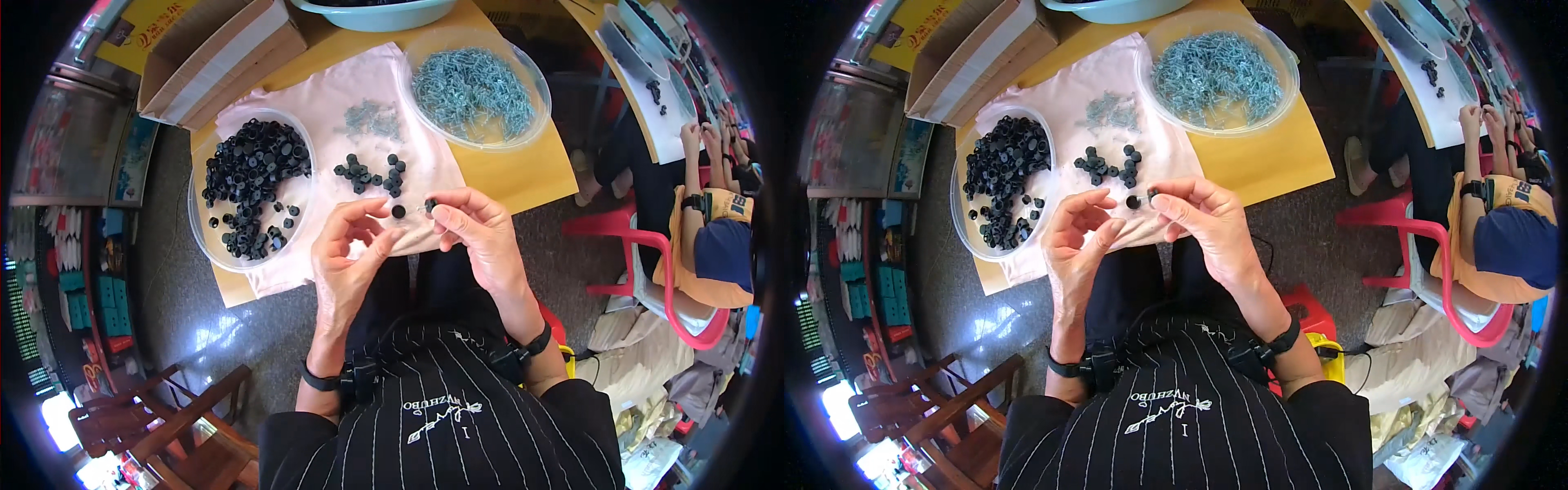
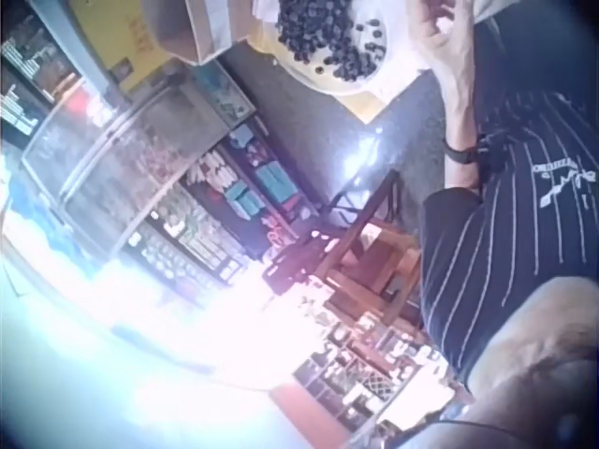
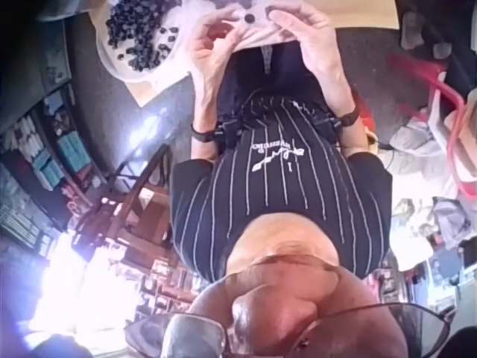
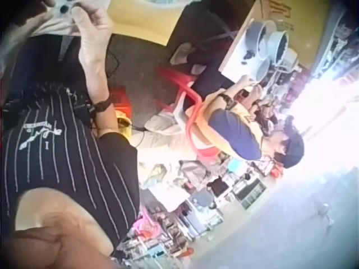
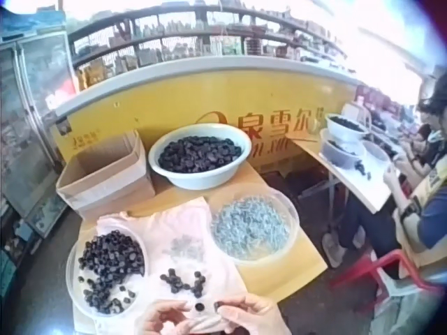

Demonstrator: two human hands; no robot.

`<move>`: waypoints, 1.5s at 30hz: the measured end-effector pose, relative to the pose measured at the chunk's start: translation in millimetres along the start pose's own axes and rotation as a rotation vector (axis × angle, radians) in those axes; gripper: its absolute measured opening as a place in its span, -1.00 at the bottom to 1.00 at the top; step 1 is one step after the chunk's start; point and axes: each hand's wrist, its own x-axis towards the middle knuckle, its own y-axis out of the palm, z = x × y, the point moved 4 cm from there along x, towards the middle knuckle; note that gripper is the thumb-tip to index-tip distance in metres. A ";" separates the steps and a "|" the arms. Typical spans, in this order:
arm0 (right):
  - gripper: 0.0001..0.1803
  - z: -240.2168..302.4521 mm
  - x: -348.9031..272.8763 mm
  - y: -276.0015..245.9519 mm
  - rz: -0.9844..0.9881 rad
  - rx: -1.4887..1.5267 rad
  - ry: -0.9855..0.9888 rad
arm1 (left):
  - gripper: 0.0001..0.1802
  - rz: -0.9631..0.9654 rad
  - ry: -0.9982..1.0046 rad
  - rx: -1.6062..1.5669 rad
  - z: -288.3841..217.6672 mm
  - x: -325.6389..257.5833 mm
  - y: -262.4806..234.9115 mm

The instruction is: Assembling small black plastic components by joining two halves together by hand.

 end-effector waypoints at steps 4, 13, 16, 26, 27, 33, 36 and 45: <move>-0.77 -5.2 3.2 -9.7 -0.073 -0.051 -0.003 | -0.73 0.021 -0.065 0.291 7.8 0.8 -3.0; -0.77 -8.4 -2.2 0.1 -0.007 -0.159 -0.060 | -0.74 -0.017 0.081 0.506 13.6 5.8 14.5; -0.78 -0.9 -6.6 12.4 0.004 -0.280 -0.189 | -0.72 0.014 0.125 0.456 3.6 4.2 14.3; -0.77 17.8 -23.1 33.7 0.126 -0.280 -0.297 | -0.69 0.057 -0.028 -0.338 -0.9 -14.7 11.1; -0.77 18.1 -23.7 34.1 0.142 -0.211 -0.284 | -0.69 0.059 -0.024 -0.343 -0.4 -15.4 9.3; -0.77 17.8 -29.1 37.2 0.162 -0.075 -0.194 | -0.69 0.061 0.053 -0.288 -3.5 -18.6 4.5; -0.77 16.9 -30.4 37.0 0.180 -0.124 -0.264 | -0.70 0.058 0.017 -0.331 -4.3 -20.5 5.1; -0.77 18.3 -32.1 40.7 0.166 -0.153 -0.256 | -0.73 0.075 -0.048 -0.428 -8.9 -23.2 1.3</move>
